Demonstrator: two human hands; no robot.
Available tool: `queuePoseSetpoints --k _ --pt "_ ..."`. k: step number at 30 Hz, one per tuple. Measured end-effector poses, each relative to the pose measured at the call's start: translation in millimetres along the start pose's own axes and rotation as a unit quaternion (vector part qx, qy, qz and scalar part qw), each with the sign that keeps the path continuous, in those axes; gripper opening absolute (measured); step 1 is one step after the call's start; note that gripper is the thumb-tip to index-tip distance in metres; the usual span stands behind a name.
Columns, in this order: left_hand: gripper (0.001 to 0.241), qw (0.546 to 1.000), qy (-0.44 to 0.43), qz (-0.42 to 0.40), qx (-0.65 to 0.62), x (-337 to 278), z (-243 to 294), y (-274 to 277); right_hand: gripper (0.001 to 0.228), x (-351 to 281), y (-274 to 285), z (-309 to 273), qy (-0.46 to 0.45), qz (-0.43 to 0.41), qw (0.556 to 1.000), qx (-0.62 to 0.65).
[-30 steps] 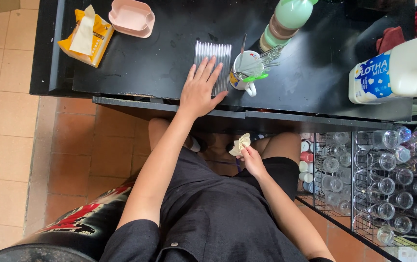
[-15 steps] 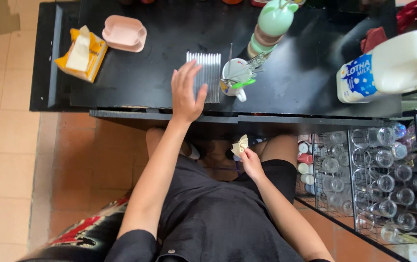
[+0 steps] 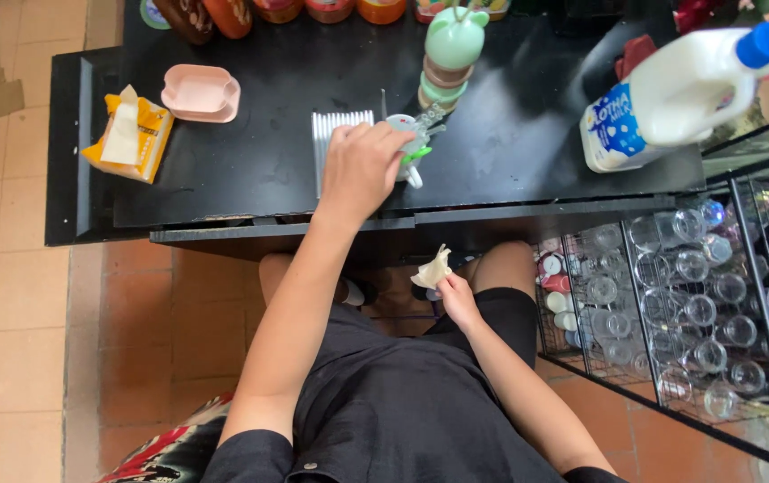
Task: Wiping a small metallic probe or rod with a napkin at a coffee shop counter.
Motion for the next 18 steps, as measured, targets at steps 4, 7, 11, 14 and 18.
queuePoseSetpoints --k 4,7,11,14,18 --pt "0.015 1.0 0.009 0.013 0.015 1 0 0 0.031 0 2 5 -0.021 0.001 1.0 -0.008" --pt "0.013 0.999 -0.004 0.052 0.0 2 3 11 0.033 -2 1 4 -0.032 -0.005 0.999 -0.012" --pt "0.009 0.996 0.016 0.087 -0.031 2 14 49 0.032 1 -5 18 -0.019 -0.051 0.998 0.042" --pt "0.01 0.973 0.021 0.195 -0.122 -16 17 87 0.031 6 -3 15 -0.023 -0.047 0.999 0.009" --pt "0.011 0.861 0.076 0.26 -0.43 -80 0 78 0.028 -10 -12 4 -0.045 -0.068 0.988 0.129"
Point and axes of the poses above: each hand's wrist, its own x-axis towards the middle knuckle, its own y-axis out of the back of the hand, z = x × y, the point moved 7 cm from there along x, towards the middle knuckle, and after that the axes turned 5 degrees about -z, right-handed, at the moved point
